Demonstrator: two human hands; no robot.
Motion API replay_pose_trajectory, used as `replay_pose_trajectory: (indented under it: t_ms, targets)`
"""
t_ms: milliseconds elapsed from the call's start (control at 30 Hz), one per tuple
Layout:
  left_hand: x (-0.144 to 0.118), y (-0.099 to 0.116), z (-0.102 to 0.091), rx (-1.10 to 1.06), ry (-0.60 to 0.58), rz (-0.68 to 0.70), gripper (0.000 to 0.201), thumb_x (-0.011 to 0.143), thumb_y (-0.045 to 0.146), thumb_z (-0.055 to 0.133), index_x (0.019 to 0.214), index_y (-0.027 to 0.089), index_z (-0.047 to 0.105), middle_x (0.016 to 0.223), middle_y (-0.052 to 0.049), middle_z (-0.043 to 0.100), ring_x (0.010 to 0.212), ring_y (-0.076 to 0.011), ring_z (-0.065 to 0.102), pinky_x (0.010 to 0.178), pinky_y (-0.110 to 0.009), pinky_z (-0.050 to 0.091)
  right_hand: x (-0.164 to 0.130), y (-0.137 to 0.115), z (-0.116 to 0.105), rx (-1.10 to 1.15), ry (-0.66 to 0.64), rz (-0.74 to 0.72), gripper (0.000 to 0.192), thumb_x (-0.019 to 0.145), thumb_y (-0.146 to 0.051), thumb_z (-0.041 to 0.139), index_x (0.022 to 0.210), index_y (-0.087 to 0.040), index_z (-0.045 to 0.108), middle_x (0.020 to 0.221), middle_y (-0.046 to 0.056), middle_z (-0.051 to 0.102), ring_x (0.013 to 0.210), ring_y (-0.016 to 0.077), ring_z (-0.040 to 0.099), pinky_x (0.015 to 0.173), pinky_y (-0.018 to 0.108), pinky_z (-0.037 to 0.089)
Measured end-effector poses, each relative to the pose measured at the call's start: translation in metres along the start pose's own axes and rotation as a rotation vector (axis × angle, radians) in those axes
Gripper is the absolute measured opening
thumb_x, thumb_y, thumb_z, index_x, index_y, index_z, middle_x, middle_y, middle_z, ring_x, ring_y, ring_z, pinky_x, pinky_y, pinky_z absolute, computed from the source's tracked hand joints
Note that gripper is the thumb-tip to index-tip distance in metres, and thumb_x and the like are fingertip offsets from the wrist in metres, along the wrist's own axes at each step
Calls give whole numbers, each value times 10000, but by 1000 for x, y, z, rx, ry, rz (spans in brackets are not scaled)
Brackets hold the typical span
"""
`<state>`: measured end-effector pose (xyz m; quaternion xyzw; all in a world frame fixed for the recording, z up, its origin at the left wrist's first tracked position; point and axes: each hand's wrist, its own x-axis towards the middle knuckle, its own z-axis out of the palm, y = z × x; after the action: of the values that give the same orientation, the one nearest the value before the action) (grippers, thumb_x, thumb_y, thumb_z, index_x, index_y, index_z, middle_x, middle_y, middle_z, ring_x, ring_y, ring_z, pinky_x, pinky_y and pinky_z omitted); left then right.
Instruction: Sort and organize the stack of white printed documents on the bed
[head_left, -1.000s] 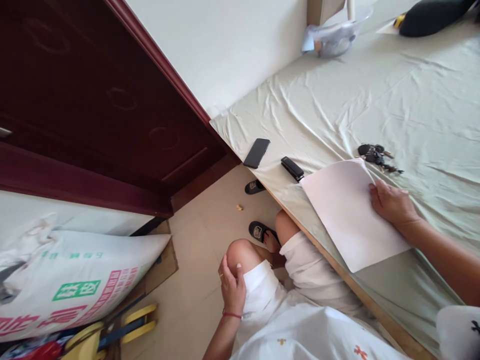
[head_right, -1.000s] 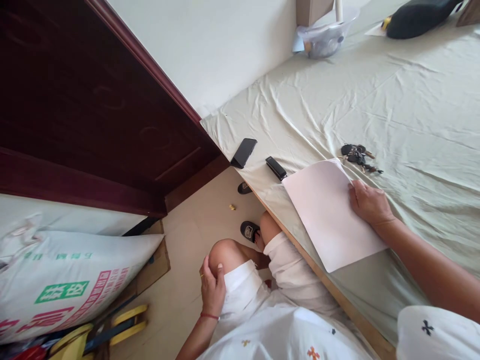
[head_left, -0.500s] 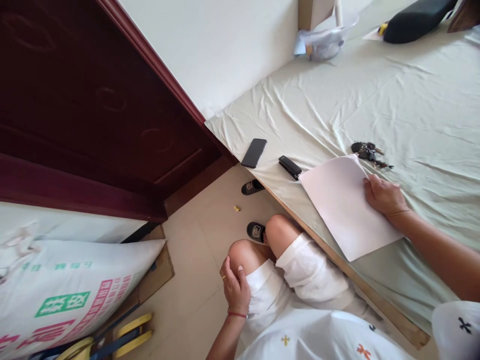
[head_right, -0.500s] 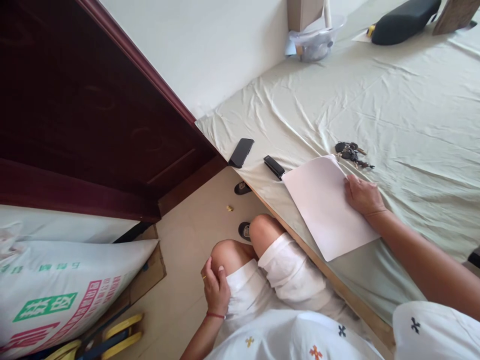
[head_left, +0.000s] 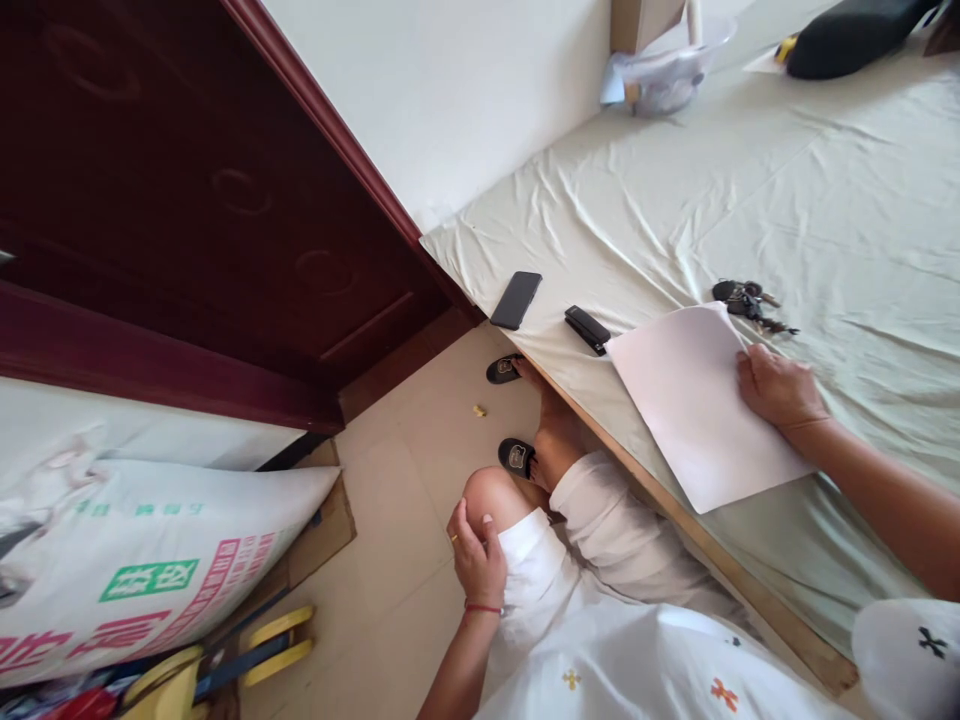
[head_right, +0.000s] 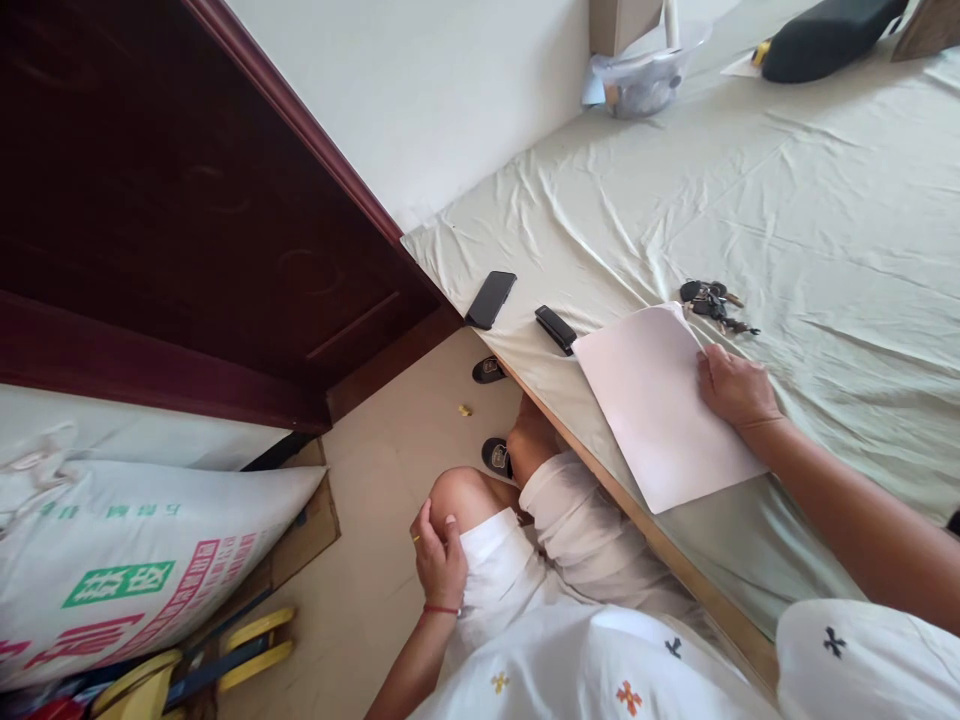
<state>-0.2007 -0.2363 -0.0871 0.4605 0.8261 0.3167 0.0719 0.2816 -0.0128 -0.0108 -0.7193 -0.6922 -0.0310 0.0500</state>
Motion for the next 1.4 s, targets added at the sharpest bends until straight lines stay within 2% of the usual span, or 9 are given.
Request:
replay_pose_trajectory:
  t_ms: [100, 300, 533, 667, 833, 933, 1233, 1300, 1400]
  targets:
    - [-2, -4, -2, 5, 17, -14, 571, 1014, 480, 458, 1458, 123, 507, 1459, -250, 573, 1343, -357, 603, 1116, -527, 502, 0, 1, 1, 4, 0, -6, 363, 1068, -327, 252, 1036, -180, 583, 876, 183, 681, 719, 258, 562, 637, 357, 247]
    - [1, -6, -4, 23, 37, -26, 569, 1012, 479, 447, 1442, 111, 513, 1422, -262, 580, 1315, -366, 612, 1089, -539, 510, 1, 1, 0, 7, -3, -3, 289, 1050, -303, 327, 1013, -146, 567, 860, 188, 685, 697, 240, 562, 621, 346, 208]
    - [-3, -14, -10, 20, 43, -53, 567, 1005, 466, 447, 1444, 113, 512, 1438, -251, 570, 1324, -368, 602, 1113, -539, 492, 0, 1, 0, 11, 4, 1, 324, 1066, -316, 264, 1033, -175, 554, 916, 198, 699, 724, 250, 559, 642, 354, 244]
    - [-2, -23, -31, 48, 63, -118, 590, 990, 473, 461, 1452, 109, 503, 1418, -256, 568, 1333, -388, 585, 1126, -570, 474, 1, 1, -2, 24, -6, 2, 286, 1063, -300, 304, 1032, -155, 548, 909, 192, 695, 712, 241, 564, 648, 358, 243]
    - [-15, -49, -71, 94, 193, -236, 599, 964, 465, 479, 1457, 127, 495, 1368, -229, 583, 1345, -398, 565, 1161, -595, 439, 2, 2, -3, 40, -13, 10, 308, 1065, -328, 271, 1025, -192, 545, 887, 170, 695, 694, 246, 536, 651, 352, 259]
    - [-23, -59, -79, 104, 188, -282, 622, 954, 463, 487, 1462, 103, 476, 1382, -256, 562, 1374, -416, 539, 1168, -617, 426, 3, 3, -3, 47, -20, 13, 290, 1056, -327, 287, 1014, -189, 538, 883, 172, 697, 694, 246, 537, 657, 350, 258]
    - [-11, -63, -51, 81, 39, -278, 657, 947, 521, 488, 1430, 76, 473, 1399, -294, 546, 1349, -419, 565, 1119, -634, 467, 6, 2, -1, 49, -4, 39, 259, 1029, -314, 330, 995, -164, 539, 851, 179, 695, 667, 233, 533, 662, 348, 242]
    - [-9, -63, -41, 70, -51, -268, 636, 939, 518, 488, 1399, 80, 501, 1379, -285, 573, 1313, -401, 601, 1108, -607, 491, 6, 3, 1, 52, 2, 41, 270, 1026, -319, 325, 989, -163, 542, 856, 186, 698, 667, 236, 537, 661, 351, 247]
    - [-13, -61, -21, 21, -280, -220, 529, 908, 461, 512, 1312, 124, 568, 1318, -224, 642, 1266, -360, 650, 1128, -556, 501, 5, 4, 1, 60, 15, 45, 287, 1023, -324, 312, 989, -160, 545, 855, 190, 698, 671, 242, 543, 657, 354, 253]
